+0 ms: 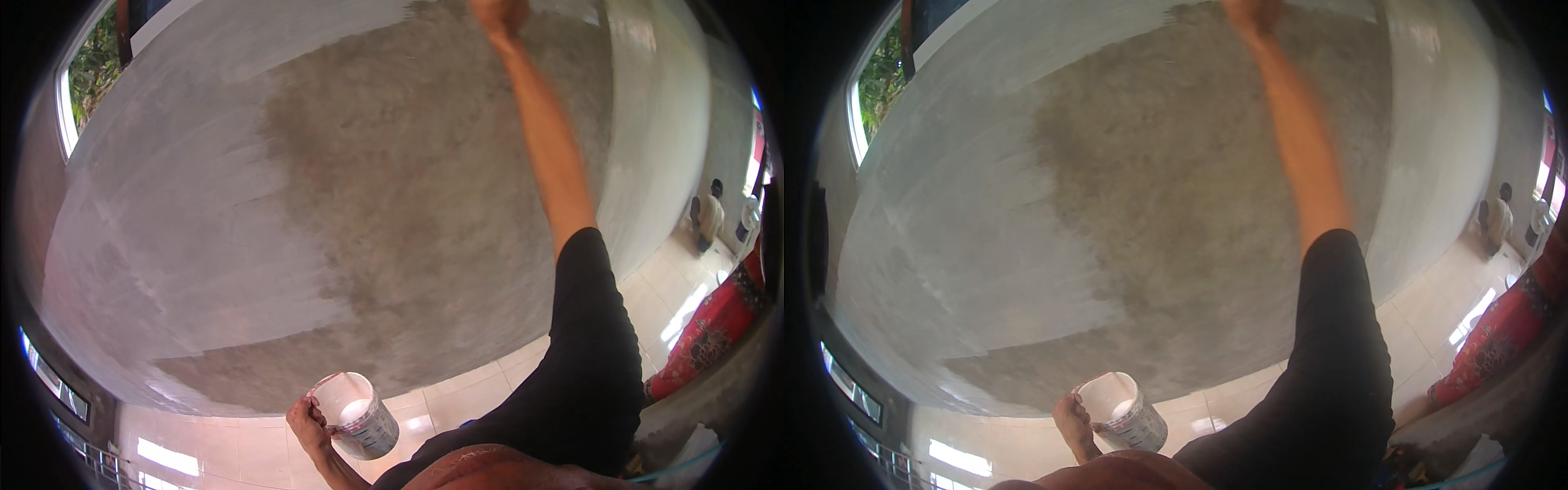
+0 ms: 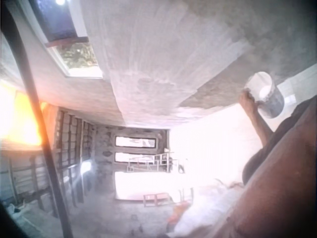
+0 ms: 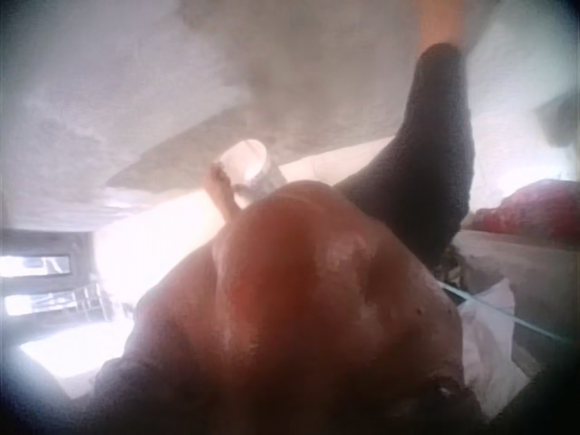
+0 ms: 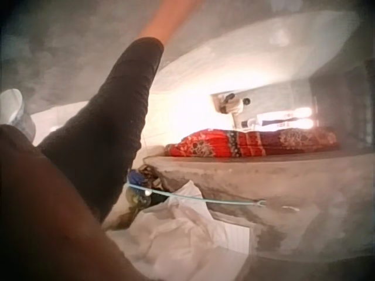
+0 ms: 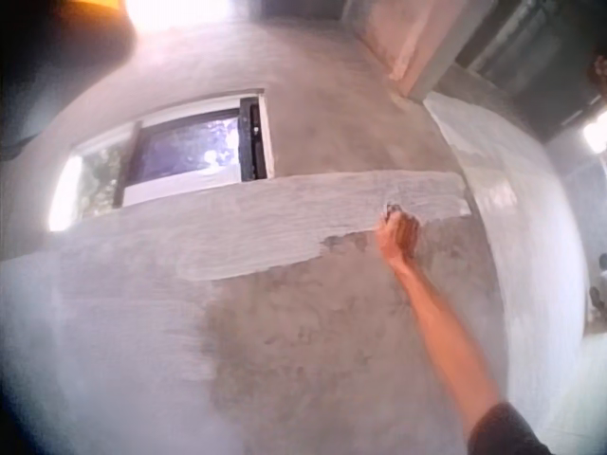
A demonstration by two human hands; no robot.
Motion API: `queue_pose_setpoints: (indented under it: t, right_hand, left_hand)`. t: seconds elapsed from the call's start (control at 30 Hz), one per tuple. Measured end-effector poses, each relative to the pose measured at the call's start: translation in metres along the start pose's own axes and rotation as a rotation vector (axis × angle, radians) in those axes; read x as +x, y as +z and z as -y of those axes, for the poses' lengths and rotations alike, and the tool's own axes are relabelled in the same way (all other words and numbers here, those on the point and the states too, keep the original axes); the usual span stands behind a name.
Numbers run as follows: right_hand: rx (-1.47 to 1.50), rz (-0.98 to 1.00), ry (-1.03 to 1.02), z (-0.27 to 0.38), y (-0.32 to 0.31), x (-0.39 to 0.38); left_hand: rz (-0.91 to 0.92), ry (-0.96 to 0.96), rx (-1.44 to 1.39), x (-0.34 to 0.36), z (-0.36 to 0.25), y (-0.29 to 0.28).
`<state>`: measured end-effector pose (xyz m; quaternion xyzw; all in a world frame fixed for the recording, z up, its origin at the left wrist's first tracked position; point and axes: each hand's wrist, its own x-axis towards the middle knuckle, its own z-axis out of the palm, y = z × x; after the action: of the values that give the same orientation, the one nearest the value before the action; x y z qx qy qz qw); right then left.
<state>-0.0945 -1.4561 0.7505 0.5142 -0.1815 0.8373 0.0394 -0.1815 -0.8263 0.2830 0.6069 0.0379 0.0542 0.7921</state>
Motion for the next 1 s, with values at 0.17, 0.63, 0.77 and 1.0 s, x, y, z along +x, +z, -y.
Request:
queue_pose_setpoints:
  t: [0.17, 0.63, 0.77, 1.0]
  right_hand:
    - [0.220, 0.095, -0.177, 0.090, 0.003, -0.032]
    - [0.696, 0.156, 0.252, -0.002, 0.002, -0.001]
    - [0.752, 0.096, 0.422, -0.085, 0.006, 0.012]
    - [0.092, -0.016, 0.143, -0.159, -0.009, 0.045]
  left_hand:
    - [0.026, 0.033, 0.050, 0.005, -0.001, 0.015]
    - [-0.152, 0.190, 0.111, -0.014, -0.016, 0.026]
    - [-0.196, 0.196, 0.117, -0.023, -0.019, 0.025]
    - [-0.191, 0.185, 0.092, -0.028, -0.021, 0.032]
